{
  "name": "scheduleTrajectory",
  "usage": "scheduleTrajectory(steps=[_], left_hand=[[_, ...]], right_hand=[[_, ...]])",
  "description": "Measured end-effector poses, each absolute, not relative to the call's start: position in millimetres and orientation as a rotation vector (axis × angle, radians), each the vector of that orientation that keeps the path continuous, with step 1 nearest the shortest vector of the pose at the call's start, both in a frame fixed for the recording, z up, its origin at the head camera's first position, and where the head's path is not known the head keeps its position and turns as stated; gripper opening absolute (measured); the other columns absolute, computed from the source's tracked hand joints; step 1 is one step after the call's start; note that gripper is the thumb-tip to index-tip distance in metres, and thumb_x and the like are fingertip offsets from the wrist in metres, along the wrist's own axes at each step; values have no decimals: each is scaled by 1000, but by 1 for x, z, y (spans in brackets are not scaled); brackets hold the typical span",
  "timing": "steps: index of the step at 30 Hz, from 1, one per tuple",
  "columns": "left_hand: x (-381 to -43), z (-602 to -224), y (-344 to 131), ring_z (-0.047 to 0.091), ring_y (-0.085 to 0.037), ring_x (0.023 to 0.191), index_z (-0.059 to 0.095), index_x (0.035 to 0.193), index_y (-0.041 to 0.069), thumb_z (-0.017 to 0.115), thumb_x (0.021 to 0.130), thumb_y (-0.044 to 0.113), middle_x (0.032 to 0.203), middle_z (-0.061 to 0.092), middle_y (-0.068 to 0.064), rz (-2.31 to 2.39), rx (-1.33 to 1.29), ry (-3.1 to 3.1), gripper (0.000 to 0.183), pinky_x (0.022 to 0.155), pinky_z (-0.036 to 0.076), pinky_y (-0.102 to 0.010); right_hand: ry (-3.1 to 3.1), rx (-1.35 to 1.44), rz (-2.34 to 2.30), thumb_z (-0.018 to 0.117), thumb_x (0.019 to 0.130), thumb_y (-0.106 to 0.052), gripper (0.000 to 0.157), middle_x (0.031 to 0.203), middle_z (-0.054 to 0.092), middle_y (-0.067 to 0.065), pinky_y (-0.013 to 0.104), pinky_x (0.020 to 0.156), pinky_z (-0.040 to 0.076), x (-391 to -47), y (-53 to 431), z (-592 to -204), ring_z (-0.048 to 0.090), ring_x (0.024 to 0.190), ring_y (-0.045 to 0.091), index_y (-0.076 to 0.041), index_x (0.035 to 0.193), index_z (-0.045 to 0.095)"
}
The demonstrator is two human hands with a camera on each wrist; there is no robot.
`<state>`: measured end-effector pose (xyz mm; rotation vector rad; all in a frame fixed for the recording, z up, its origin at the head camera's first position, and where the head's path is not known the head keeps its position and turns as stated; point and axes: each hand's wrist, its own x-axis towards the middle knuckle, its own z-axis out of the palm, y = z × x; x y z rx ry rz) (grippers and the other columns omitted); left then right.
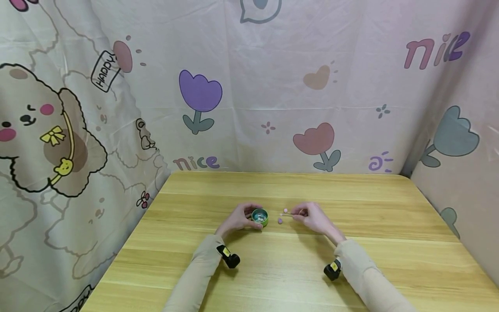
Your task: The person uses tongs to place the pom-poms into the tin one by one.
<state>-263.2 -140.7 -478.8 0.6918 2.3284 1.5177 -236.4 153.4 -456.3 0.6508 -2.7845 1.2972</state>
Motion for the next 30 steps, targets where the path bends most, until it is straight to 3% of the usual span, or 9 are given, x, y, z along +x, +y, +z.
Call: scheduleTrajectory(steps=[10, 30], left_hand=[[-262, -478, -141, 58, -41, 127, 54, 135, -8, 82, 79, -1, 134, 60, -27, 1534, 666, 2302, 63, 116, 45, -50], [-261, -476, -140, 58, -38, 127, 54, 135, -6, 83, 78, 0, 135, 60, -25, 1533, 643, 2302, 65, 115, 46, -47]], right_hand=[[-2794, 639, 1310, 72, 88, -4, 18, 86, 73, 8, 17, 56, 48, -236, 142, -455, 55, 67, 7, -1, 105, 76], [-2756, 691, 1332, 72, 89, -4, 14, 88, 74, 11, 17, 58, 48, -240, 123, -448, 57, 69, 8, 1, 102, 76]])
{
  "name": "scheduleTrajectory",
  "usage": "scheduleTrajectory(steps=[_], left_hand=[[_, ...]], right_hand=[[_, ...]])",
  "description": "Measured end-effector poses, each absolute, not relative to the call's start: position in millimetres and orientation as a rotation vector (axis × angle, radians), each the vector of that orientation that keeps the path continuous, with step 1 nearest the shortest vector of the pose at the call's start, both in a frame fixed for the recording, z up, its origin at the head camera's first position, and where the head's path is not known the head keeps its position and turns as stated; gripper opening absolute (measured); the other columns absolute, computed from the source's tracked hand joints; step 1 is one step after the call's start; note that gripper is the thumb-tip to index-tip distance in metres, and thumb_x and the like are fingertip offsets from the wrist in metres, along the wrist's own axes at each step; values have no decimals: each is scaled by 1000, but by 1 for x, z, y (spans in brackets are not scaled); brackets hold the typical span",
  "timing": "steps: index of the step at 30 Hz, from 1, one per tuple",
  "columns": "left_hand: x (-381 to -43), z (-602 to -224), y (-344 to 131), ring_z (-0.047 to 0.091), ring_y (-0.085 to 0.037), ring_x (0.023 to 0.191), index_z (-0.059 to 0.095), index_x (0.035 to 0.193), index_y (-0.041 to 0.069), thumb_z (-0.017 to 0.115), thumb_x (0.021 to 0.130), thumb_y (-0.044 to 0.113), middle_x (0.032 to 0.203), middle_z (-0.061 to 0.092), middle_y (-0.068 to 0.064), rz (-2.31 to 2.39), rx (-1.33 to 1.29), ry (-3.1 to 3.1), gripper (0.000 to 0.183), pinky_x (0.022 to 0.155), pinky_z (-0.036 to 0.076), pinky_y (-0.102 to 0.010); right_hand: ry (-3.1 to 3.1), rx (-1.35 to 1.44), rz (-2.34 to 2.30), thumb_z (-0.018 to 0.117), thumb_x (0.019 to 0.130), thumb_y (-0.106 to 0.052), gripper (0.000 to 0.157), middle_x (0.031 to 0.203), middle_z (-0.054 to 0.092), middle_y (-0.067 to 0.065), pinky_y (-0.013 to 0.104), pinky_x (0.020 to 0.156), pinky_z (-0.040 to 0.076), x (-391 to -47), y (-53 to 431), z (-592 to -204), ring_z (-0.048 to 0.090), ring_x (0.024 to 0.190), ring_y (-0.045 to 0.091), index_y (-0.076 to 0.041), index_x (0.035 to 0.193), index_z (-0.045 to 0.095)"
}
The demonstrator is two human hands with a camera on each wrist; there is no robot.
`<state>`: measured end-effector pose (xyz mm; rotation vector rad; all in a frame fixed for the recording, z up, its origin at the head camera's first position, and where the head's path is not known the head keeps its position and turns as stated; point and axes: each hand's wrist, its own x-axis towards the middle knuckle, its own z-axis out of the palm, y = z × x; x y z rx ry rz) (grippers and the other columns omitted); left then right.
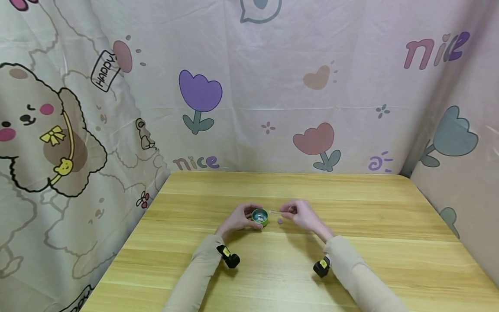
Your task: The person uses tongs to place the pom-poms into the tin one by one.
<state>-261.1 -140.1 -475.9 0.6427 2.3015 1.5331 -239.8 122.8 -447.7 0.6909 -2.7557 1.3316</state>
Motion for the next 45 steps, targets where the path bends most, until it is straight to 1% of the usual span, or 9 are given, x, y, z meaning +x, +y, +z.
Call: scheduleTrajectory(steps=[7, 15, 19, 24, 27, 31, 35, 40, 45], left_hand=[[-261, -476, -139, 59, -37, 127, 55, 135, -4, 83, 79, 1, 135, 61, -23, 1543, 628, 2286, 63, 114, 47, -47], [-263, -480, -139, 60, -38, 125, 54, 135, -6, 82, 79, -1, 134, 61, -25, 1561, 655, 2268, 63, 112, 49, -46], [-263, -478, -138, 60, -38, 125, 54, 135, -6, 82, 79, -1, 134, 61, -25, 1551, 649, 2277, 64, 112, 49, -45], [-263, -478, -138, 61, -37, 124, 54, 135, -7, 83, 78, -1, 133, 61, -25, 1552, 638, 2278, 64, 111, 50, -45], [-263, -479, -138, 61, -37, 124, 54, 135, -7, 82, 79, -1, 133, 62, -25, 1558, 638, 2276, 63, 111, 50, -45], [-263, -479, -138, 61, -37, 124, 54, 135, -7, 82, 79, -1, 133, 62, -25, 1559, 642, 2277, 63, 111, 50, -45], [-263, -479, -138, 61, -37, 124, 54, 135, -6, 83, 78, 0, 133, 62, -24, 1553, 639, 2283, 64, 111, 50, -45], [-263, -480, -138, 61, -37, 124, 56, 134, -5, 83, 78, 0, 133, 62, -24, 1557, 643, 2286, 62, 112, 50, -45], [-264, -480, -138, 61, -36, 124, 55, 134, -5, 83, 78, 0, 133, 62, -24, 1556, 638, 2285, 63, 111, 50, -45]], right_hand=[[-2758, 706, 1338, 71, 90, -4, 13, 94, 75, 12, 18, 61, 51, -240, 117, -446, 60, 72, 9, -2, 101, 76], [-2772, 698, 1385, 71, 90, -4, 13, 88, 73, 10, 19, 56, 49, -243, 111, -446, 59, 69, 11, -1, 101, 75], [-2759, 714, 1395, 71, 90, -4, 11, 89, 74, 10, 19, 56, 50, -246, 110, -450, 60, 70, 13, -1, 100, 76], [-2758, 736, 1420, 70, 91, -3, 12, 90, 74, 13, 18, 56, 50, -246, 107, -449, 65, 71, 21, 1, 101, 75], [-2764, 745, 1448, 69, 91, -2, 14, 88, 74, 17, 18, 54, 49, -245, 106, -447, 68, 71, 30, 3, 103, 74], [-2766, 762, 1471, 68, 91, -1, 15, 84, 74, 22, 17, 50, 46, -246, 105, -448, 69, 69, 35, 4, 105, 73], [-2766, 772, 1478, 68, 91, -1, 15, 81, 73, 21, 17, 49, 45, -246, 104, -448, 69, 67, 34, 5, 105, 72], [-2756, 783, 1485, 68, 91, -1, 15, 83, 73, 22, 17, 49, 45, -246, 103, -448, 69, 67, 33, 5, 105, 72], [-2758, 785, 1478, 69, 91, -1, 15, 81, 73, 21, 17, 50, 46, -246, 103, -448, 69, 67, 34, 5, 104, 72]])
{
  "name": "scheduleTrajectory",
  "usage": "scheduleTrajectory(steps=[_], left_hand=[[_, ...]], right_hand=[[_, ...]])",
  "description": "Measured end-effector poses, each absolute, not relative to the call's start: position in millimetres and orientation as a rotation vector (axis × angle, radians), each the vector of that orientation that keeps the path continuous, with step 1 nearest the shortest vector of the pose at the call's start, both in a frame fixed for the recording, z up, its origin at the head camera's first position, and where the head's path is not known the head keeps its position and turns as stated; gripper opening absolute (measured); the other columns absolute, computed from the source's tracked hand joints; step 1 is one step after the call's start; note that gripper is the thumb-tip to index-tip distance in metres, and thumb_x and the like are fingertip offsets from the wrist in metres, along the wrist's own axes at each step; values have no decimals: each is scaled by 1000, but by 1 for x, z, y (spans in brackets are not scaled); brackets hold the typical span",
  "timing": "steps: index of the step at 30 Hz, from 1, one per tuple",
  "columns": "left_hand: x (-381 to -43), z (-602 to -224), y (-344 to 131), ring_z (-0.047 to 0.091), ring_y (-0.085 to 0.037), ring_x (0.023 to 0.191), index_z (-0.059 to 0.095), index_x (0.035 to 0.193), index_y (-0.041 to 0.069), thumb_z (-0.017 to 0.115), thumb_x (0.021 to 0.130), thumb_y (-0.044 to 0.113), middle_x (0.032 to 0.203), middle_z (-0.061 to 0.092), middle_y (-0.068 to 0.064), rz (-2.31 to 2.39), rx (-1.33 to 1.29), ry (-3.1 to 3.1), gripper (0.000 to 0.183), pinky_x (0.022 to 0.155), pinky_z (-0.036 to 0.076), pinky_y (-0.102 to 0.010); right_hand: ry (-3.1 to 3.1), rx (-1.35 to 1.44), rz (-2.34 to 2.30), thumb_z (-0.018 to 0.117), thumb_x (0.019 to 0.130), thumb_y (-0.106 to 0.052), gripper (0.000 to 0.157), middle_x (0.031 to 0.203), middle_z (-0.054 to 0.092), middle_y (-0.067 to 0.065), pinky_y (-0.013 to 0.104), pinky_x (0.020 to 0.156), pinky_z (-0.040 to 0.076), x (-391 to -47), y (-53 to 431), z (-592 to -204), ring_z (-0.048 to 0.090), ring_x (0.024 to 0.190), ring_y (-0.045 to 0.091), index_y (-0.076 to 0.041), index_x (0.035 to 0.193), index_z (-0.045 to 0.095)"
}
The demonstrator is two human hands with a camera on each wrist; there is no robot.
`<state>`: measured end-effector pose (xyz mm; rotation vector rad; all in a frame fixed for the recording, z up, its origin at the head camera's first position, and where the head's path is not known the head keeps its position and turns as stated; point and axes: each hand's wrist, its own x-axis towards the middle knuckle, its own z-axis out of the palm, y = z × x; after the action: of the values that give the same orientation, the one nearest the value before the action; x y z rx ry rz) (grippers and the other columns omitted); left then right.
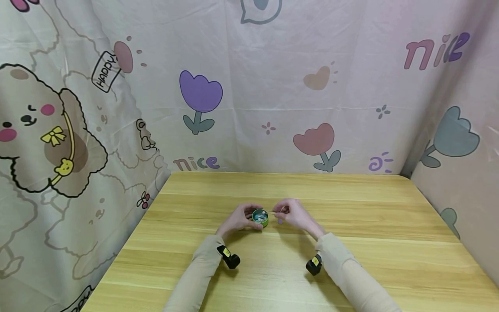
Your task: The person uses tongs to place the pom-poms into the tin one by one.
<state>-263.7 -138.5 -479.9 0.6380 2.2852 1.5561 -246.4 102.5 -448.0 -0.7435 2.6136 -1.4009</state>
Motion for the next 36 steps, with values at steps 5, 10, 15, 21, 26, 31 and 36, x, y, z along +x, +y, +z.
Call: scheduleTrajectory(steps=[5, 10, 15, 21, 26, 31, 36], left_hand=[[-263, -480, -139, 61, -37, 124, 55, 135, -5, 83, 79, 0, 134, 61, -24, 1553, 644, 2284, 62, 111, 50, -46], [-263, -480, -139, 60, -38, 125, 55, 134, -5, 82, 79, 0, 133, 61, -25, 1559, 641, 2277, 62, 112, 49, -46], [-263, -480, -139, 60, -37, 125, 55, 134, -5, 83, 79, 0, 133, 61, -24, 1558, 635, 2279, 62, 112, 49, -45], [-263, -479, -139, 60, -37, 126, 55, 135, -5, 83, 79, 1, 134, 61, -24, 1538, 638, 2295, 64, 113, 49, -44], [-263, -480, -140, 59, -37, 127, 55, 136, -4, 83, 78, 1, 135, 61, -24, 1536, 636, 2299, 64, 115, 47, -46], [-263, -481, -140, 59, -38, 126, 55, 136, -5, 83, 79, 1, 135, 61, -24, 1538, 652, 2296, 64, 114, 47, -47], [-263, -480, -140, 59, -38, 127, 55, 136, -4, 83, 79, 1, 135, 61, -24, 1531, 649, 2299, 64, 113, 48, -47]], right_hand=[[2616, -747, -1404, 70, 89, 0, 16, 80, 74, 21, 17, 50, 47, -247, 102, -449, 69, 67, 35, 6, 104, 72], [2620, -753, -1418, 70, 88, 2, 16, 84, 74, 21, 18, 51, 49, -247, 104, -451, 69, 68, 36, 7, 104, 72], [2638, -721, -1424, 69, 88, 3, 17, 92, 74, 21, 21, 58, 55, -246, 112, -453, 68, 70, 27, 8, 104, 72], [2731, -630, -1416, 71, 88, 0, 15, 96, 74, 17, 17, 63, 52, -247, 130, -457, 63, 75, 14, 4, 102, 73], [2765, -551, -1436, 71, 87, 0, 14, 96, 73, 19, 17, 62, 51, -250, 146, -462, 64, 76, 21, 4, 101, 73], [2808, -502, -1405, 71, 88, -1, 13, 96, 74, 18, 18, 62, 50, -255, 159, -466, 63, 76, 17, 4, 100, 74], [2826, -487, -1375, 72, 89, -3, 10, 93, 75, 17, 19, 61, 48, -257, 164, -471, 61, 74, 14, 2, 97, 75]])
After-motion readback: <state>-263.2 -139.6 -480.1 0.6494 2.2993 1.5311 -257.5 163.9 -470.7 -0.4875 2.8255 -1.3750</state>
